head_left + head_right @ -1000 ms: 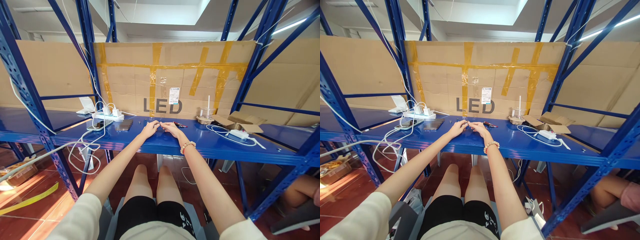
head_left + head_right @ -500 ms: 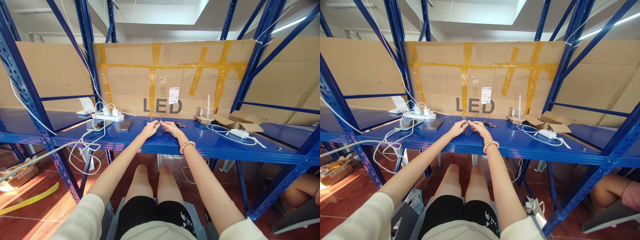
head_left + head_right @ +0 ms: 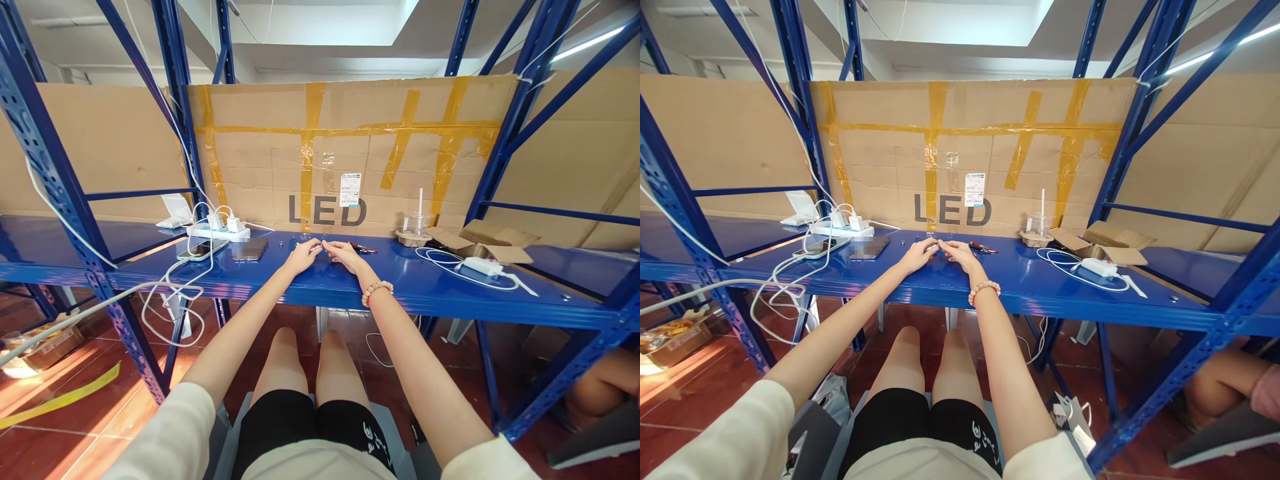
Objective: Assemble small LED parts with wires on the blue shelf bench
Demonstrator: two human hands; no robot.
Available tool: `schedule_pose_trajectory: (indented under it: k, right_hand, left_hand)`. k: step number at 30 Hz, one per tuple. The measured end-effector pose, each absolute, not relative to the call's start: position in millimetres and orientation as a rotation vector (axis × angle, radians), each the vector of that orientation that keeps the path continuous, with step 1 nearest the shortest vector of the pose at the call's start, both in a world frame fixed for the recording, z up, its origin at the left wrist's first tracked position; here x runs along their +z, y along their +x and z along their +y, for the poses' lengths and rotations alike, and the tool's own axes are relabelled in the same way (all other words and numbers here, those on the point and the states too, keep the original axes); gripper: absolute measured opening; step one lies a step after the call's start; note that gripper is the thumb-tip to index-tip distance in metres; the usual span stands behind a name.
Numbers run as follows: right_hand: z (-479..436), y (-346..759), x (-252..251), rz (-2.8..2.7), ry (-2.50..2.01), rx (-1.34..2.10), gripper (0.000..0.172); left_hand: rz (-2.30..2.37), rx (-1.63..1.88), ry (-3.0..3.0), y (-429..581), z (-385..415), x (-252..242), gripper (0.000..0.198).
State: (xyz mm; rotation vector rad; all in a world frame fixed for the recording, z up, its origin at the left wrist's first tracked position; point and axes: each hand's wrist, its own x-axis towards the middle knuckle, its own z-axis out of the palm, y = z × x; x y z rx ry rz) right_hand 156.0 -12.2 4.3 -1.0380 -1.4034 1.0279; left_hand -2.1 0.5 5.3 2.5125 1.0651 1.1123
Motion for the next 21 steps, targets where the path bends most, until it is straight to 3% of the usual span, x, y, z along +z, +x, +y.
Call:
schedule_pose_trajectory:
  k: [21]
  right_hand:
    - [-10.6,158.8,1.5,-1.509,-1.019,0.996,0.033]
  left_hand:
    - [1.030,1.061,2.418,-2.5,7.9,-1.4,0.022]
